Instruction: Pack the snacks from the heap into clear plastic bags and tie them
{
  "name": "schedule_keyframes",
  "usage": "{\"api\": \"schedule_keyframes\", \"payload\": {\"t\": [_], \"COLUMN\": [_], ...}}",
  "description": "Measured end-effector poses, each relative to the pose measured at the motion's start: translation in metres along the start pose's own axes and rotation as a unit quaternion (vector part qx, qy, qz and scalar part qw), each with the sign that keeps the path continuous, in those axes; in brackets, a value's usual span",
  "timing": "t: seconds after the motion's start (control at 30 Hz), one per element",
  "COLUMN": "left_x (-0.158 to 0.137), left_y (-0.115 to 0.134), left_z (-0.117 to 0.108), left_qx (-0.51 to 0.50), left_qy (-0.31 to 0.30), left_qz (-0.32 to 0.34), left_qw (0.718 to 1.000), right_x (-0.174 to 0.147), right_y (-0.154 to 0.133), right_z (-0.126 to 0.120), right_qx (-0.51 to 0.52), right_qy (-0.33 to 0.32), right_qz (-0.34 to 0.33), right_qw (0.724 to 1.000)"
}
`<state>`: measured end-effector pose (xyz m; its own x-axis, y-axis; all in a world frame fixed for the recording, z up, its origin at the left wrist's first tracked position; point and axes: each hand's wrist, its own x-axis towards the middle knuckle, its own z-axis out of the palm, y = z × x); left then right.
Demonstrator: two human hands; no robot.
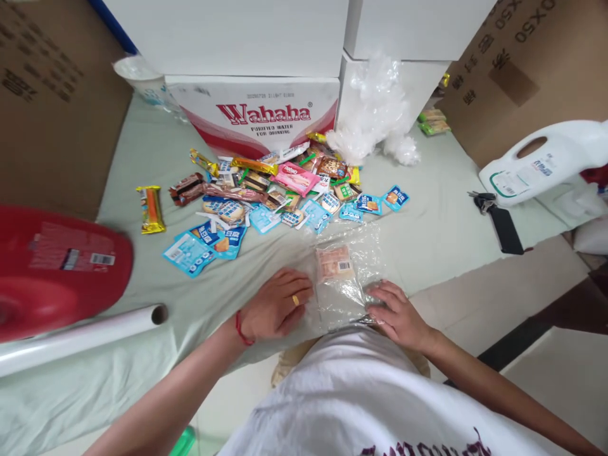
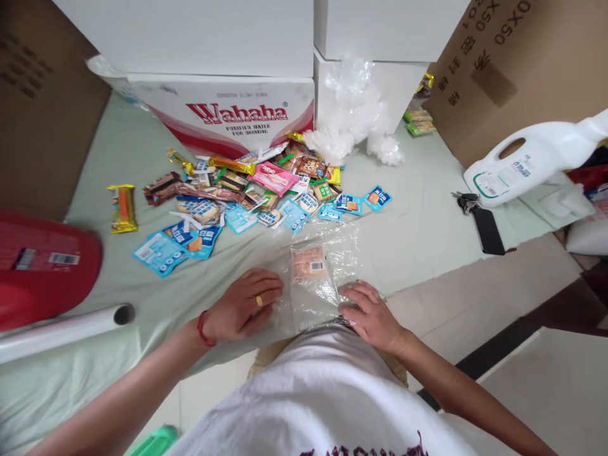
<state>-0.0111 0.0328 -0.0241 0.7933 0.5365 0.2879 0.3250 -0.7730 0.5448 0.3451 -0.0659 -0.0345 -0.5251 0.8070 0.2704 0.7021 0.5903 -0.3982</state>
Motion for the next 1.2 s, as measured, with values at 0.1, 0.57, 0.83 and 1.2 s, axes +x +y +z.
{"api": "schedule_keyframes", "payload": {"t": [0.1,0.57,0.83,1.2], "left_x": [-0.015,-0.008,0.012,0.035], "left_y": [0.004,-0.003,-0.019,-0.033], "left_z": [-0.001,-0.014,-0.027,-0.002], "left_qx": [-0.038,-0.072,-0.232,0.015], "left_qy": [-0.060,-0.005,0.116,0.194], "left_qz": [-0.019,-0.117,-0.342,-0.482], "left_qw": [0.997,0.991,0.903,0.854], "right_x": [0.017,0.137,0.135,0.139], "right_y": [0.002,0.047,0.068,0.092], "right_z": [-0.019,-0.067,-0.051,-0.052], "right_qx": [0.074,0.347,0.450,0.103], "right_qy": [0.004,-0.132,-0.158,-0.083], "right_qz": [0.000,0.199,0.348,0.305], "right_qw": [0.997,0.907,0.807,0.943]}}
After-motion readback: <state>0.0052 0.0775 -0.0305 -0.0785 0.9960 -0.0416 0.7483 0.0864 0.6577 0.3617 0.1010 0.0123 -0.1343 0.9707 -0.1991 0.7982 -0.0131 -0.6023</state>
